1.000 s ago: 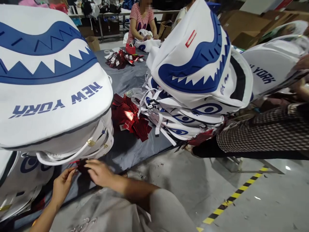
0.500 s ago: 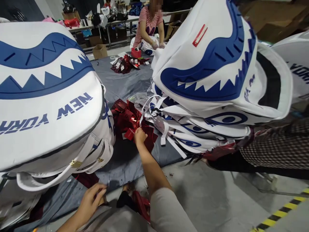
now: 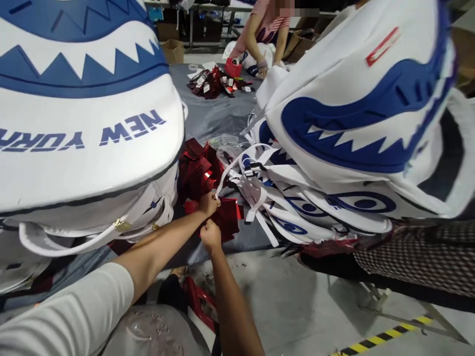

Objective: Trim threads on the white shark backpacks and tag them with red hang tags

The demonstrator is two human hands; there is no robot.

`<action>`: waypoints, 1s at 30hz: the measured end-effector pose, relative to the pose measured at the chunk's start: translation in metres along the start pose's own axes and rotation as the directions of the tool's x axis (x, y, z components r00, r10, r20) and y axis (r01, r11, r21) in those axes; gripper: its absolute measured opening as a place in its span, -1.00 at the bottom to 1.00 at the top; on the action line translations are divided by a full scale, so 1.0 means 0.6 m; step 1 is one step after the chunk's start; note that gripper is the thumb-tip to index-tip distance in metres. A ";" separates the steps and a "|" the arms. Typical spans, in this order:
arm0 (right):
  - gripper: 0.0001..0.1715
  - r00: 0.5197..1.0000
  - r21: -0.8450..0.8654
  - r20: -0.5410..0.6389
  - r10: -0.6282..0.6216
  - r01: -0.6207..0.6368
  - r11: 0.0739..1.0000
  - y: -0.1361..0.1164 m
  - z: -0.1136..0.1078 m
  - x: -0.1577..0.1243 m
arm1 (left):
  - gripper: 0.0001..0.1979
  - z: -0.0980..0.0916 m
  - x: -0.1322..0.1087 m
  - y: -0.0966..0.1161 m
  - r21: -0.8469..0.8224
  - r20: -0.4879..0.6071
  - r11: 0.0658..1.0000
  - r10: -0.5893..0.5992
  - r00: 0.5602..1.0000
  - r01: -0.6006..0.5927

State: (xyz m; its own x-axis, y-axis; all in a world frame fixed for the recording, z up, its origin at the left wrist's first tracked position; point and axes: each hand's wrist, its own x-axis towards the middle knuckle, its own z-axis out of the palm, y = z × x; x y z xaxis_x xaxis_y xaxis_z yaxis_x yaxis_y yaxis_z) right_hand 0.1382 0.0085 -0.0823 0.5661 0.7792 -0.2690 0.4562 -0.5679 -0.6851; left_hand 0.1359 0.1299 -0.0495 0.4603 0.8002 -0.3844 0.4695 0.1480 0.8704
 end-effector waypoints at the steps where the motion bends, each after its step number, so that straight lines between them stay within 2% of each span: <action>1: -0.80 1.000 0.027 0.016 -0.012 0.011 1.000 0.006 -0.001 -0.022 | -0.64 -0.003 0.000 0.007 0.006 -0.016 1.000 -0.006 1.000 0.006; 4: -0.65 0.999 0.109 0.017 -0.029 0.027 0.994 0.025 -0.014 -0.095 | -0.43 -0.028 -0.019 0.025 0.039 -0.071 0.999 -0.022 0.997 0.025; 7: -0.51 0.996 0.194 -0.085 -0.001 0.018 0.981 0.033 -0.023 -0.162 | -0.38 -0.062 -0.093 0.011 0.037 -0.040 0.998 0.058 0.998 -0.057; 10: -0.52 0.988 0.295 -0.151 0.036 0.010 0.955 0.009 -0.004 -0.228 | -0.52 -0.105 -0.220 -0.053 -0.073 0.103 0.987 0.153 0.983 -0.146; 12: -0.53 0.995 0.302 -0.093 0.018 0.011 0.953 -0.029 0.030 -0.276 | -0.72 -0.148 -0.310 -0.112 -0.152 0.176 0.976 0.182 0.968 -0.156; 14: -0.55 0.999 0.265 -0.008 -0.033 0.034 0.964 -0.077 0.074 -0.322 | -0.85 -0.204 -0.386 -0.166 -0.191 0.168 0.971 0.176 0.970 -0.143; 17: -0.62 0.976 0.220 0.101 -0.193 0.167 0.961 -0.145 0.141 -0.374 | -0.77 -0.303 -0.460 -0.228 -0.236 0.120 0.964 0.153 0.981 -0.121; 19: -0.66 0.929 0.204 0.173 -0.328 0.292 0.934 -0.183 0.175 -0.392 | -0.73 -0.368 -0.486 -0.257 -0.259 0.080 0.959 0.142 0.987 -0.117; 21: -0.67 0.890 0.154 0.178 -0.419 0.395 0.906 -0.221 0.196 -0.394 | -0.74 -0.427 -0.501 -0.281 -0.263 -0.009 0.957 0.124 0.992 -0.122; 23: -0.64 0.865 0.032 0.092 -0.493 0.492 0.870 -0.264 0.206 -0.383 | -0.77 -0.478 -0.507 -0.297 -0.256 -0.114 0.958 0.099 0.988 -0.126; 25: -0.55 0.815 -0.180 0.009 -0.579 0.571 0.801 -0.317 0.210 -0.361 | -0.77 -0.521 -0.505 -0.303 -0.250 -0.192 0.958 0.094 0.977 -0.142; 27: -0.48 0.784 -0.418 0.007 -0.621 0.566 0.710 -0.372 0.209 -0.336 | -0.74 -0.554 -0.499 -0.298 -0.182 -0.253 0.966 0.133 0.958 -0.182; 30: -0.57 0.798 -0.675 0.024 -0.602 0.458 0.579 -0.430 0.199 -0.307 | -0.75 -0.589 -0.483 -0.274 0.044 -0.268 0.967 0.252 0.930 -0.249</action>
State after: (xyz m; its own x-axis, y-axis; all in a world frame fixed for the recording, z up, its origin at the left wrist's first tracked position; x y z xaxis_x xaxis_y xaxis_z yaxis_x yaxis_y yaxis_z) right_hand -0.1655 0.0433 0.0632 0.1603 0.9703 0.1813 0.9865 -0.1512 -0.0631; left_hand -0.3407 0.0792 0.0275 0.3441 0.9373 -0.0559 0.3730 -0.0818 0.9242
